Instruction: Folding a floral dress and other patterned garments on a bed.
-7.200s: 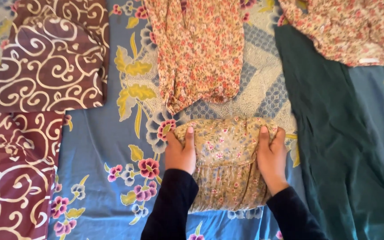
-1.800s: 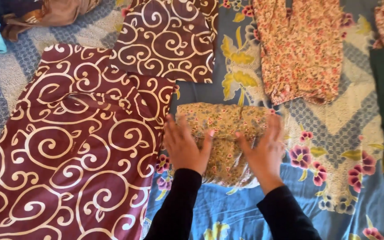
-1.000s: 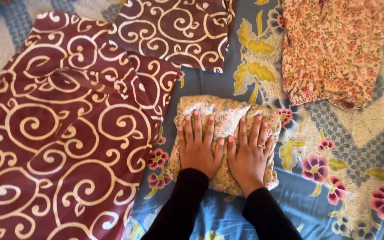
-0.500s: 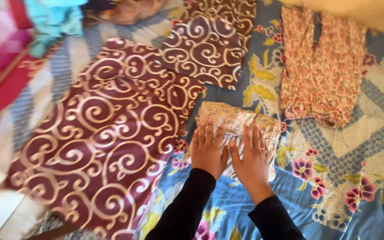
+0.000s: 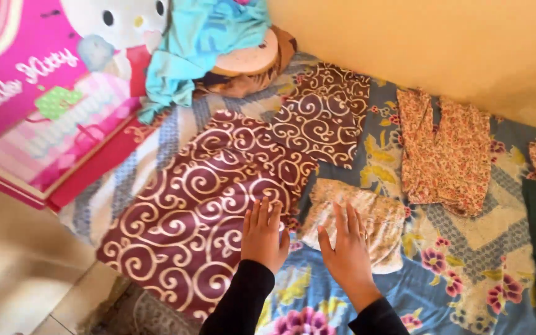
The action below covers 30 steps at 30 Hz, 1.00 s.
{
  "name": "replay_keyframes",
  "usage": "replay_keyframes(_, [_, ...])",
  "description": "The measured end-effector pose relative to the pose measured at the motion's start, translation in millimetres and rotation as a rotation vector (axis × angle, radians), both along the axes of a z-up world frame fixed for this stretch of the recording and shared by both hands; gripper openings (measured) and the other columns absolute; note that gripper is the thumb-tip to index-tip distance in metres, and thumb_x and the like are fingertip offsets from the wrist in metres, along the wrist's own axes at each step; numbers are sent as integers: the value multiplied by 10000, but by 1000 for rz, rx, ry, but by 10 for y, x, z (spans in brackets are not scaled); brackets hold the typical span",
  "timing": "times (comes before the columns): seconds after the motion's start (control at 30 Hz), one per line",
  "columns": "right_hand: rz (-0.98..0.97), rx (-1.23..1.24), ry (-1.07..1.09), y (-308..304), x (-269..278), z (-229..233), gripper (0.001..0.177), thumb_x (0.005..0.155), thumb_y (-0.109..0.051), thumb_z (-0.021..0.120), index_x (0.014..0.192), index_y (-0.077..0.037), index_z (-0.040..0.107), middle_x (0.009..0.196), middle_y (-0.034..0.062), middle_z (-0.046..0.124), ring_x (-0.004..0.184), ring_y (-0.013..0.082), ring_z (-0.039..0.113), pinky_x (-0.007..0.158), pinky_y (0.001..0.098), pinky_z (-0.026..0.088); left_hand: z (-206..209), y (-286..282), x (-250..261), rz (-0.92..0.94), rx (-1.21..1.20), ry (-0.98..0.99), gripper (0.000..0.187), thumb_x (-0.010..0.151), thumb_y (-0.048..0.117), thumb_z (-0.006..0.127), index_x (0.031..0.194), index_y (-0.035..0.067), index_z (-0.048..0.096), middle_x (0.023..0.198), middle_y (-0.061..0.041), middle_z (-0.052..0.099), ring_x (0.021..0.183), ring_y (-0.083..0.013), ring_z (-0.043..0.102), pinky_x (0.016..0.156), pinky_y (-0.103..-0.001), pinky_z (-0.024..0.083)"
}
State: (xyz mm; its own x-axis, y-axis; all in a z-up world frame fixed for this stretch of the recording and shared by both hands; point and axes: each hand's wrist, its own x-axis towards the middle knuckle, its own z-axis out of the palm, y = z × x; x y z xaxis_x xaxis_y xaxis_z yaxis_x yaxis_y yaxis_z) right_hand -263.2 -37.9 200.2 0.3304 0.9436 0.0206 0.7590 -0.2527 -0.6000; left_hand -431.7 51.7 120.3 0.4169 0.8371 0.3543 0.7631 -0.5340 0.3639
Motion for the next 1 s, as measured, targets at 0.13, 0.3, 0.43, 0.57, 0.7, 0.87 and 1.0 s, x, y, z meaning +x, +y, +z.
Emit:
replay_keyframes(0.13, [-41, 85, -104, 47, -486, -223, 676, 990, -446, 516, 1569, -162, 314, 1651, 176, 261, 1549, 359, 206, 1095, 616, 337, 67, 61, -620, -27, 136, -20, 648, 845, 253, 626, 1468, 129, 498, 1540, -204, 474, 1473, -369, 384, 1183, -538, 287])
replay_keyframes(0.3, [-96, 246, -191, 90, -1297, -477, 645, 916, -406, 640, 1467, -111, 485, 1464, 163, 508, 1395, 373, 460, 1048, 565, 406, 302, 120, -1545, -144, 42, 118, 556, 935, 221, 579, 1472, 105, 493, 1569, -209, 421, 1463, -414, 355, 1178, -566, 276])
replay_keyframes(0.43, [-66, 198, -109, 74, -1923, -355, 588, 902, -329, 673, 1433, -139, 506, 1373, 136, 554, 1273, 402, 529, 1045, 541, 423, 295, 284, -2232, -194, 113, 108, 476, 903, 211, 600, 1368, 111, 588, 1484, -228, 515, 1400, -441, 440, 1185, -578, 286])
replay_keyframes(0.57, [-50, 107, -69, 102, -2252, -349, 512, 872, -291, 718, 1330, -144, 543, 1348, 132, 559, 1247, 362, 573, 985, 551, 502, 286, 443, -2669, -209, 54, 223, 490, 864, 162, 692, 1342, 107, 598, 1305, -171, 595, 1246, -370, 533, 1132, -561, 369])
replay_keyframes(0.7, [-46, -24, -43, 151, -2324, -432, 459, 893, -306, 687, 1309, -167, 552, 1328, 84, 544, 1193, 329, 596, 970, 528, 504, 79, 529, -2863, -173, 56, 287, 415, 875, 196, 707, 1278, 108, 652, 1234, -144, 639, 1135, -340, 595, 1047, -507, 449])
replay_keyframes(0.87, [28, -58, -63, 199, -2302, -723, 383, 893, -278, 706, 1218, -124, 573, 1213, 79, 593, 1017, 269, 676, 883, 451, 578, -94, 553, -2916, -239, -63, 329, 257, 879, 157, 678, 1130, 108, 694, 1298, -169, 642, 1129, -362, 620, 987, -524, 494])
replay_keyframes(1.0, [36, -166, -15, 152, -2425, -885, 346, 906, -286, 689, 1195, -135, 575, 1225, 89, 602, 1076, 278, 650, 902, 425, 544, -434, 517, -2968, -314, -176, 340, 200, 882, 144, 697, 1082, 130, 700, 1127, -97, 663, 1103, -346, 610, 945, -549, 495])
